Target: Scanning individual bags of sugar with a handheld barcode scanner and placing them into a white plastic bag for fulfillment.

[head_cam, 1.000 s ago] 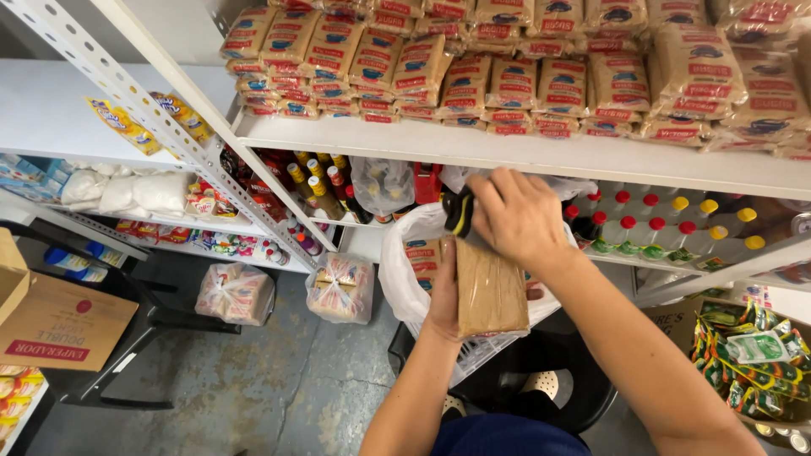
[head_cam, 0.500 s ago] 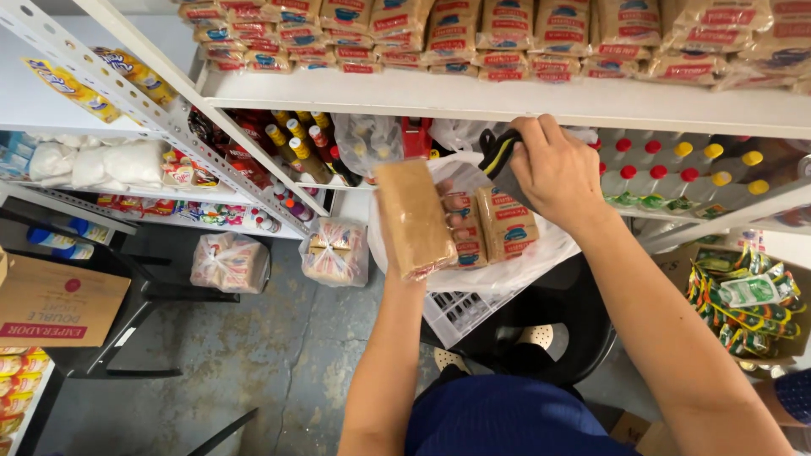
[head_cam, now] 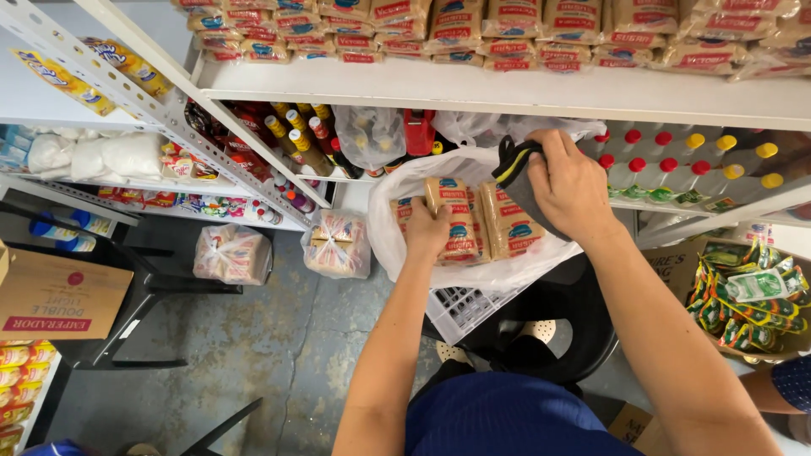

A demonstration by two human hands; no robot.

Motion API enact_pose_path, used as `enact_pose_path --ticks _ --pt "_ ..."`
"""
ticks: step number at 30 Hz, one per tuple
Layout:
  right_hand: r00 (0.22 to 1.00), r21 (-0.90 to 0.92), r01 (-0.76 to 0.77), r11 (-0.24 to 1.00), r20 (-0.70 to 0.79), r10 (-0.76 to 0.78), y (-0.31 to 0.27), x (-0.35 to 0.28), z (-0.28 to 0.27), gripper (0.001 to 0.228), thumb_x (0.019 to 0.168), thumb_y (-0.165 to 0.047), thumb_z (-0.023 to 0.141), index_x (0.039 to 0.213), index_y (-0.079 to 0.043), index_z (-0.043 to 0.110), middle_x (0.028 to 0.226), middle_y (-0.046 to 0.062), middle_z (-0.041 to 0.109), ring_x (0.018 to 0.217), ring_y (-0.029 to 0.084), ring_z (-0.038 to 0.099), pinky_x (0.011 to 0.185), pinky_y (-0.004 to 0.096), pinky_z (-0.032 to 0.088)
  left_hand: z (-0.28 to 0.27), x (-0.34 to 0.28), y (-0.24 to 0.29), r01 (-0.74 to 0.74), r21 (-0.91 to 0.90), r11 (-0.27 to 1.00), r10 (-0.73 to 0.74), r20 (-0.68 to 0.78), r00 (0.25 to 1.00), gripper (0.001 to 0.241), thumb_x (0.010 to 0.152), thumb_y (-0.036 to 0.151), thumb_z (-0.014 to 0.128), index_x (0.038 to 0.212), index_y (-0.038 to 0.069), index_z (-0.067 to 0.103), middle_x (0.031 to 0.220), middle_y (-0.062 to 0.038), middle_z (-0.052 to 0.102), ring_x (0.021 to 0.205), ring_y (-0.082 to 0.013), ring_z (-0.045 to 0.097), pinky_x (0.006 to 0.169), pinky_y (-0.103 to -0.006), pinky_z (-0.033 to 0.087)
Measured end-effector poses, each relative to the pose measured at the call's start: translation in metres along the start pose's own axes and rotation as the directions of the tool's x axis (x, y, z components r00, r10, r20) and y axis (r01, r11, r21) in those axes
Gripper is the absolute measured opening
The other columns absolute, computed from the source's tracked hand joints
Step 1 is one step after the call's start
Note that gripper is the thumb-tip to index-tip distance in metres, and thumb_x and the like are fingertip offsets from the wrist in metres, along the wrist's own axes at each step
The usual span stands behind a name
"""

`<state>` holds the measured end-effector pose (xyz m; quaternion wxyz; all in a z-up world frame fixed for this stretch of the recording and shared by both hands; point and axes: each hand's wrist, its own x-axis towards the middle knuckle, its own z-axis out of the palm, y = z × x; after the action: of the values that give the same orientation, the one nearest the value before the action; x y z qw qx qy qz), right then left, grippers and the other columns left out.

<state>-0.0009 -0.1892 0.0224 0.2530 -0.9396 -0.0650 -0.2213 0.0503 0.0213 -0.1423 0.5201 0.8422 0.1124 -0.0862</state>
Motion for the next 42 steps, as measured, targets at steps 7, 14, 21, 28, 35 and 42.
enact_pose_path --ticks 7,14,21,28,35,42 --pt "1.000 0.007 -0.002 1.000 0.016 0.002 -0.003 -0.003 0.000 0.018 0.104 -0.013 0.055 0.121 -0.008 0.057 0.111 0.017 0.068 0.085 0.043 0.066 0.072 0.053 0.052 0.019 0.002 -0.001 0.019 -0.005 1.000 -0.018 0.057 0.998 0.052 0.090 0.031 0.071 0.128 0.003 0.049 0.115 -0.026 0.072 0.112 -0.0427 0.068 0.096 -0.0476 0.051" --pt "0.995 0.064 -0.040 0.997 0.094 0.034 0.012 -0.012 0.020 0.020 0.103 -0.015 0.054 0.121 -0.007 0.058 0.110 0.020 0.068 0.090 0.045 0.066 0.077 0.053 0.052 0.021 -0.007 -0.003 -0.056 0.156 0.986 0.044 0.076 0.996 0.055 0.092 0.034 0.073 0.127 0.000 0.049 0.121 -0.027 0.067 0.113 -0.0437 0.066 0.096 -0.0497 0.052" --pt "0.811 0.254 -0.550 0.796 0.390 0.435 0.034 -0.016 0.060 0.030 0.102 -0.024 0.052 0.127 -0.009 0.059 0.109 0.023 0.070 0.104 0.037 0.065 0.091 0.044 0.049 -0.009 -0.038 0.045 -0.282 0.607 0.743 0.307 0.066 0.949 0.064 0.086 0.036 0.074 0.139 0.008 0.050 0.142 -0.017 0.048 0.130 -0.0367 0.052 0.100 -0.0504 0.051" --pt "0.660 0.436 -0.751 0.495 0.491 0.569 0.093 -0.022 0.119 0.032 0.099 -0.023 0.053 0.128 -0.009 0.060 0.123 0.014 0.066 0.112 0.025 0.058 0.094 0.035 0.047 0.024 -0.015 0.004 -0.592 0.702 0.396 0.545 0.339 0.767 0.079 0.093 0.050 0.063 0.155 0.011 0.035 0.166 -0.008 0.024 0.156 -0.0314 0.018 0.122 -0.0525 0.022" --pt "0.608 0.497 -0.782 0.376 0.474 0.638 0.144 -0.040 0.156 0.033 0.100 -0.020 0.054 0.130 -0.009 0.061 0.123 0.013 0.066 0.113 0.024 0.059 0.094 0.036 0.047 0.013 -0.010 0.011 -0.614 0.675 0.409 0.396 0.475 0.786 0.095 0.092 0.055 0.061 0.164 0.013 0.016 0.173 -0.001 0.007 0.159 -0.0266 0.006 0.125 -0.0505 0.017" --pt "0.581 0.564 -0.782 0.265 0.508 0.635 0.144 -0.047 0.158 0.033 0.100 -0.018 0.054 0.130 -0.007 0.060 0.121 0.014 0.066 0.109 0.024 0.060 0.091 0.036 0.050 0.011 -0.011 0.014 -0.633 0.668 0.391 0.330 0.540 0.774 0.097 0.092 0.056 0.060 0.165 0.015 0.010 0.173 0.001 0.001 0.159 -0.0260 0.001 0.125 -0.0537 0.016"
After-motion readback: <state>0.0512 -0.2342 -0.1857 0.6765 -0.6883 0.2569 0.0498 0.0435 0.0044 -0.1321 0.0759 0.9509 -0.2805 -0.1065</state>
